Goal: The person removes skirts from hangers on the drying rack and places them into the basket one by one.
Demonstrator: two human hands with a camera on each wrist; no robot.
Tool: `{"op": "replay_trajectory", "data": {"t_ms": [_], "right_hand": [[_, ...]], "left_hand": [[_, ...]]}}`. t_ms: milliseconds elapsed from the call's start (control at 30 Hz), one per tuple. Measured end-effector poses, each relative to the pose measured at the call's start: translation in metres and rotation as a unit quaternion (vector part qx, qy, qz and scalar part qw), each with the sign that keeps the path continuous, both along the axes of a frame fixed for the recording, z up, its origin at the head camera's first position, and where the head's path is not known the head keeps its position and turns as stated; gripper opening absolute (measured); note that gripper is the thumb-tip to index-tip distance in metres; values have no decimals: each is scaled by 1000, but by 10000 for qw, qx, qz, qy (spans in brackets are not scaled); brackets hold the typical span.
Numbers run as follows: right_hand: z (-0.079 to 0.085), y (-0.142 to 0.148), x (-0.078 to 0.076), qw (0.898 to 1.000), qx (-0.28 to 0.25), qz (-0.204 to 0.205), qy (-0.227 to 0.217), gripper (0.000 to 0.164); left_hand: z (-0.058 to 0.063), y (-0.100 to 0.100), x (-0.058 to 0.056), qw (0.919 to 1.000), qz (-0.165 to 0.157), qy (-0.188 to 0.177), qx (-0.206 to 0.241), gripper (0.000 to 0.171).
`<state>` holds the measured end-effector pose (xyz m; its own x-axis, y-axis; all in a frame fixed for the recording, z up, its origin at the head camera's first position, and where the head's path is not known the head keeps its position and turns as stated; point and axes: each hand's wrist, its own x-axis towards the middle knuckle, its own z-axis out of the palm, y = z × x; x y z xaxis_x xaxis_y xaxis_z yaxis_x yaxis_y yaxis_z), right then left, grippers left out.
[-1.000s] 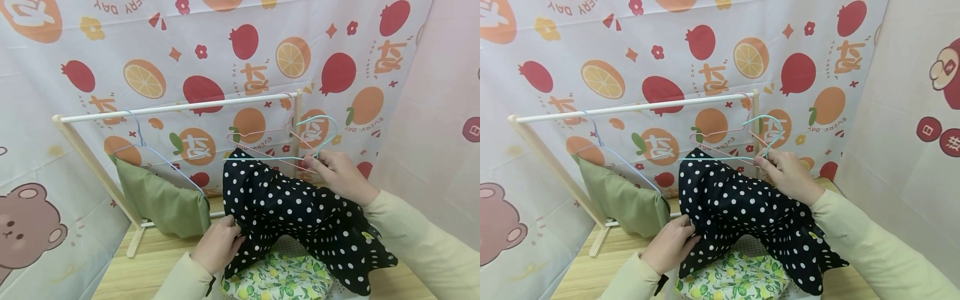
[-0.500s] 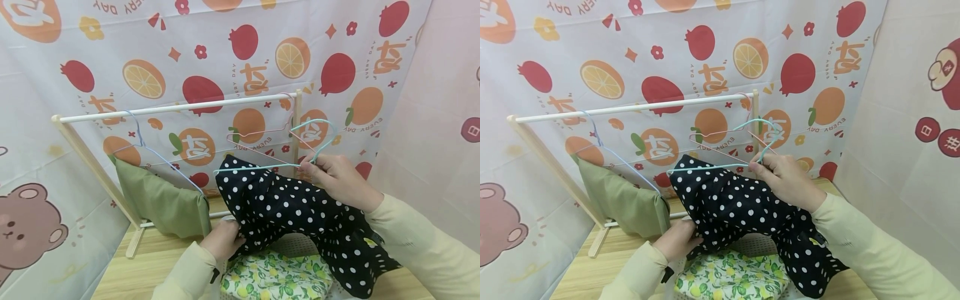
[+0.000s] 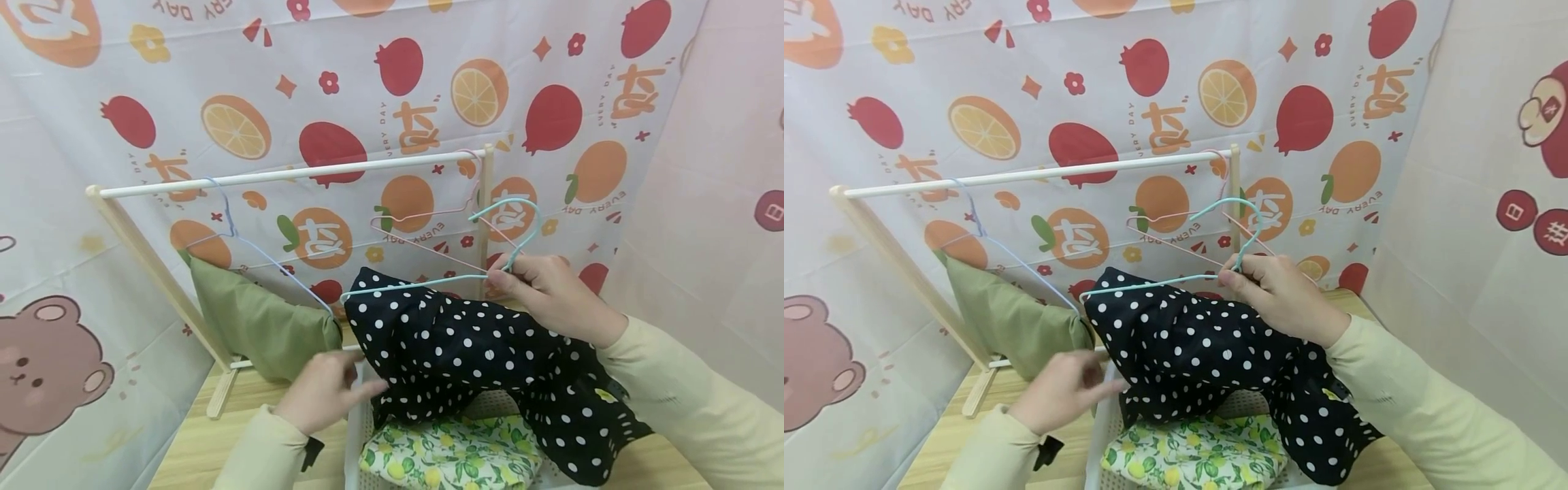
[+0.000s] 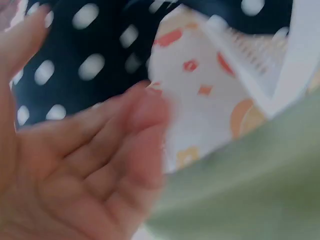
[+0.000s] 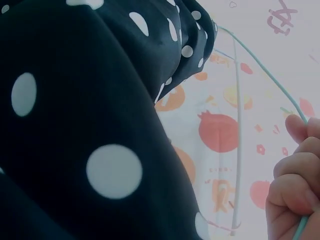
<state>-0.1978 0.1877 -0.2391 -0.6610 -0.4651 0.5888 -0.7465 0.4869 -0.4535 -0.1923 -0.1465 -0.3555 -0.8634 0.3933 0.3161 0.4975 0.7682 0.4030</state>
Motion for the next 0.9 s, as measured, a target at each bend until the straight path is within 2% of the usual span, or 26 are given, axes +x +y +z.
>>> {"op": "replay_trajectory", "data": {"t_ms": [67, 167, 267, 367, 533, 700, 900], "right_hand": [[6, -2, 7, 9999, 54, -94, 63, 13], [10, -5, 13, 9998, 115, -145, 18, 13], [12, -6, 16, 9998, 158, -102, -61, 12], [10, -6, 16, 9998, 155, 20, -94, 11], [4, -4, 13, 9995, 129, 300, 40, 13], [-9, 2, 3, 9992, 270, 274, 125, 9], [-14, 5, 1, 9989, 369, 263, 140, 10]], "left_hand": [[11, -2, 2, 9972, 312, 513, 436, 57], [22, -3, 4, 9870, 468, 1138, 1038, 48], [29, -1, 8, 9787, 474, 1453, 1369, 42], [30, 1, 11, 9748, 464, 1630, 1453, 35], [28, 2, 12, 9725, 640, 1640, 1528, 19], [26, 3, 15, 9712, 924, 1420, 1678, 33], [22, 3, 22, 9682, 1037, 1284, 1880, 36]]}}
